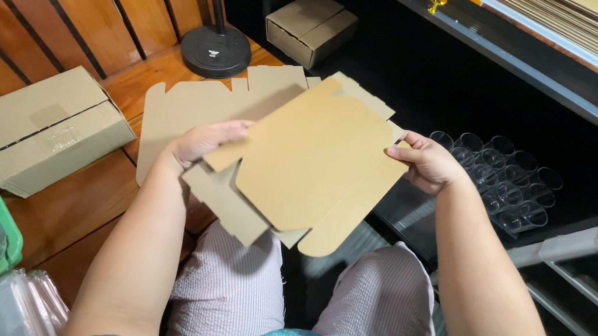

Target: The person organizes flat cardboard pieces on a shelf and picks up a pack of plastic zip-lock bags.

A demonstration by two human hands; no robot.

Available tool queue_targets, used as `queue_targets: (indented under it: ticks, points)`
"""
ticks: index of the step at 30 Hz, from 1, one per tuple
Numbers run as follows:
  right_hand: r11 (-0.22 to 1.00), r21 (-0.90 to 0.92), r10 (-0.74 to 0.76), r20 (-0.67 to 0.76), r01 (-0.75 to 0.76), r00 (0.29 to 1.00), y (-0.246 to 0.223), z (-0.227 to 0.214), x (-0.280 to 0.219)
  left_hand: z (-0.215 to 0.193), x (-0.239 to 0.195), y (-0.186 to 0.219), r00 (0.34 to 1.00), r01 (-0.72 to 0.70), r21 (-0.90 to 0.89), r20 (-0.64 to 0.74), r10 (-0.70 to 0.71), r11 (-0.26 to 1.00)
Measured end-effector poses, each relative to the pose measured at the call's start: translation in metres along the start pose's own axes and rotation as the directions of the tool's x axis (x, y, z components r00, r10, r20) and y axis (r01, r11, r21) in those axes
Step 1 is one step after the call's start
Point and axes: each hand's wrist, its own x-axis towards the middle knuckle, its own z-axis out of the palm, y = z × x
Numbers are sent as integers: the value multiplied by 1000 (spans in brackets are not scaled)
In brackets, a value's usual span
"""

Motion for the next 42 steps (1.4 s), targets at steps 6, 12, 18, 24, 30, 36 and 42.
queue_targets:
  ticks: [6,12,18,24,30,36,42]
  points:
    - [978,200,-36,-148,66,988,33,-8,23,-6,7,-21,992,-122,-629,-89,85,768]
    - [946,282,-61,-328,159,943,64,20,26,7,25,-52,902,-375,-676,-425,81,634]
    - [949,223,-102,-453,223,886,87,38,22,20,19,-86,837,-478,-574,-526,147,665]
    - [934,193,-183,-471,302,863,82,58,-7,53,-5,-74,716,-446,-55,-621,319,893]
    - [944,-32,-315,-378,328,870,48,80,-52,40,-11,-69,646,-488,140,-606,464,862]
    - [918,-211,-385,-263,337,885,14,79,-92,42,-29,-39,605,-511,248,-576,549,823]
    - [887,-264,-435,-210,378,875,-27,67,-125,76,-43,8,576,-567,337,-491,654,752]
